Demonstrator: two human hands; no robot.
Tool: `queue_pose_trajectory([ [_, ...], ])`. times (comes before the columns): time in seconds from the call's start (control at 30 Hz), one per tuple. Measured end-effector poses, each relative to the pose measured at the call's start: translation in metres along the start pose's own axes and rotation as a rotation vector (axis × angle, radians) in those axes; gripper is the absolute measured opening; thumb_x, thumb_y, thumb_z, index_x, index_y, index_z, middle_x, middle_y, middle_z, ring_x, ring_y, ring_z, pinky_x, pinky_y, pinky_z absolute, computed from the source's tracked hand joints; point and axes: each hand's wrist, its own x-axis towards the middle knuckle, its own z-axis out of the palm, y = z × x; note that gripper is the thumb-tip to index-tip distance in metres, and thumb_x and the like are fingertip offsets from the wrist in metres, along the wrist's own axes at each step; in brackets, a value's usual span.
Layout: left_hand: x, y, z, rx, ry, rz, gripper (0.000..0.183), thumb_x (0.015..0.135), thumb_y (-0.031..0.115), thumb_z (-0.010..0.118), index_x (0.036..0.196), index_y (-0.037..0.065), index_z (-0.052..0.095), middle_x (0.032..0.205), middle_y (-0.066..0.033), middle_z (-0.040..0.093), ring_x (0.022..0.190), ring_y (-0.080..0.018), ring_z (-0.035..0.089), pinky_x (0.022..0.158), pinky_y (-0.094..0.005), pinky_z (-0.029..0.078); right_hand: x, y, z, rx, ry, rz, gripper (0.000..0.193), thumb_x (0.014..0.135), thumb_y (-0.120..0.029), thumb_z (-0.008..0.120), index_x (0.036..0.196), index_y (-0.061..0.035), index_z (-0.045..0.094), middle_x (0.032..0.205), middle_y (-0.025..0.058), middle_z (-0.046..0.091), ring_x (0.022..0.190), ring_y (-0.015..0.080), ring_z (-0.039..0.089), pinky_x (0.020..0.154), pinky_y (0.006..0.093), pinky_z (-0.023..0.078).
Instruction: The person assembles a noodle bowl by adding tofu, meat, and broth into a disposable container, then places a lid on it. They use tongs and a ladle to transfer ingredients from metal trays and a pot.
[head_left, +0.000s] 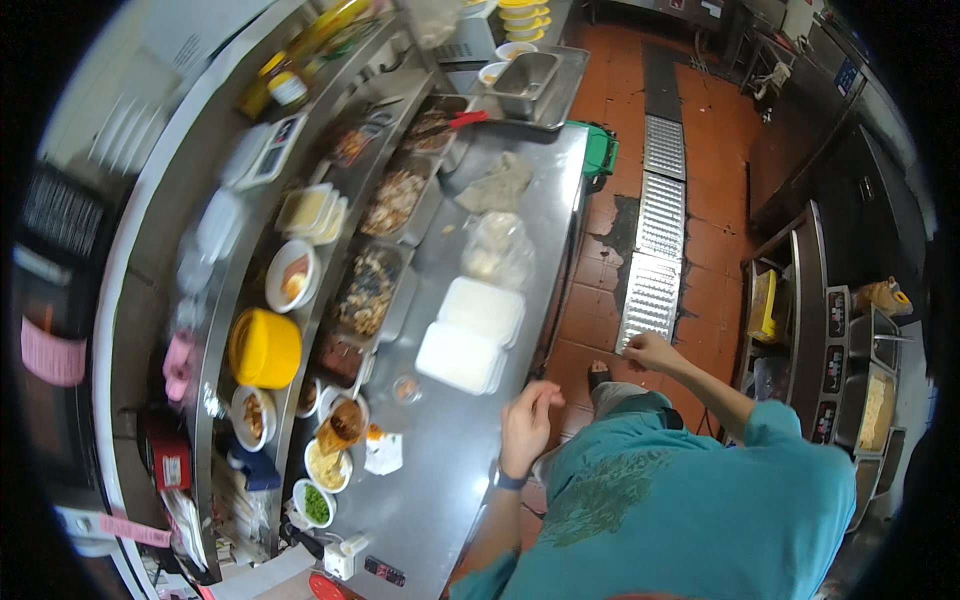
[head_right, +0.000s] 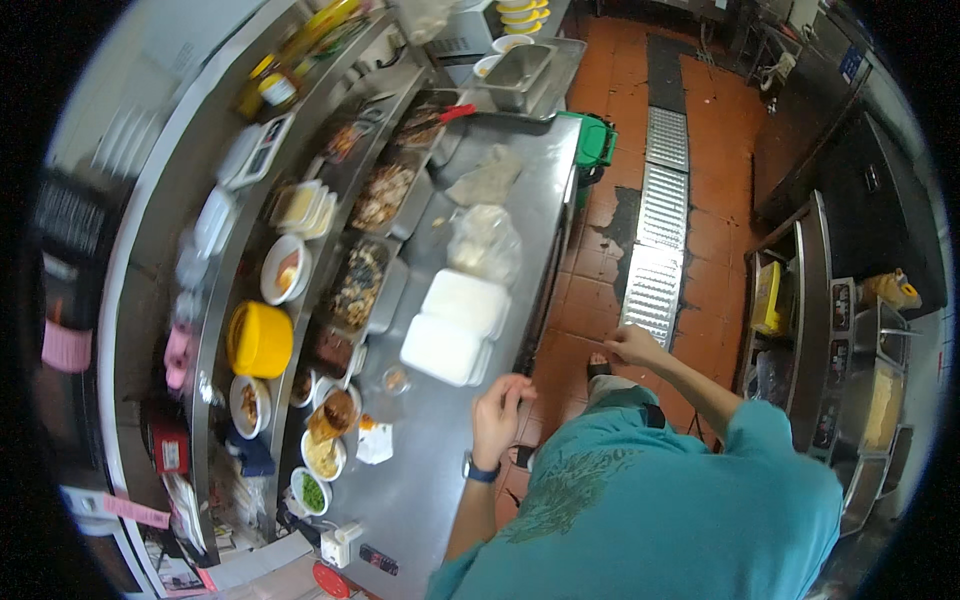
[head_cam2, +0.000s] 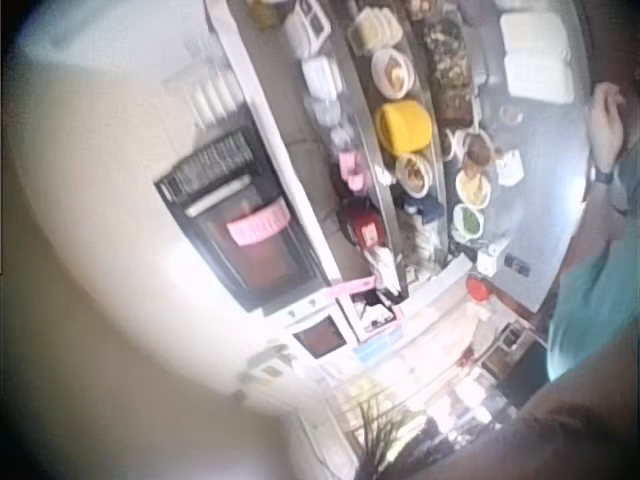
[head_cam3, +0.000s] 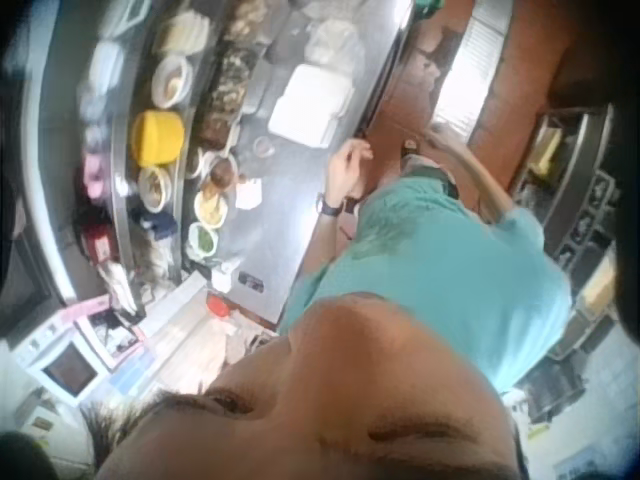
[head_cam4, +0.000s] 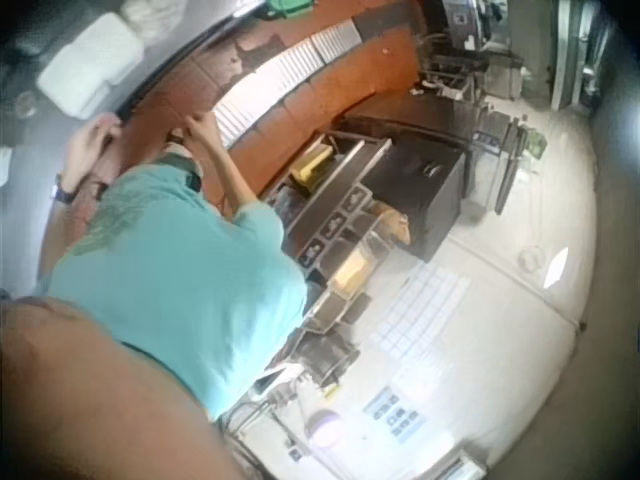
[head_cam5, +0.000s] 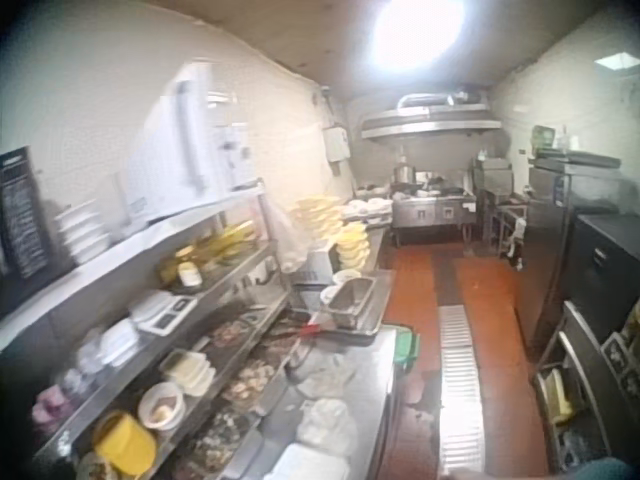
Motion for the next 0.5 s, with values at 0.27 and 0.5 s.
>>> queue_pose_trajectory([
  [0.27, 0.254, -0.001, 0.171, -0.174, -0.217, 0.023, 0.021, 0.094, -0.003, 0.047, 0.097, -0.003, 0.068, 0.092, -0.0095, 0.073, 0.081, -0.017, 0.069, 0.074, -0.0285, 0.055, 0.056, 0.113, -0.135, 0.602, 0.219, -0.019, 0.019, 0.095, -0.017, 0.06, 0.094, 0.0012, 0.065, 0.072, 0.0051, 0.066, 0.064, 0.0111, 0.062, 0.057, 0.0273, 0.05],
  [0.5, 0.538, -0.031, 0.178, 0.613, 0.018, 0.356, 0.026, 0.082, 0.029, 0.076, 0.077, 0.005, 0.069, 0.069, -0.0146, 0.068, 0.062, -0.0293, 0.067, 0.058, -0.0394, 0.051, 0.154, 0.134, -0.223, 0.703, 0.178, -0.058, 0.02, 0.096, -0.018, 0.061, 0.099, 0.0017, 0.065, 0.073, 0.0036, 0.064, 0.059, 0.0075, 0.056, 0.054, 0.0237, 0.047],
])
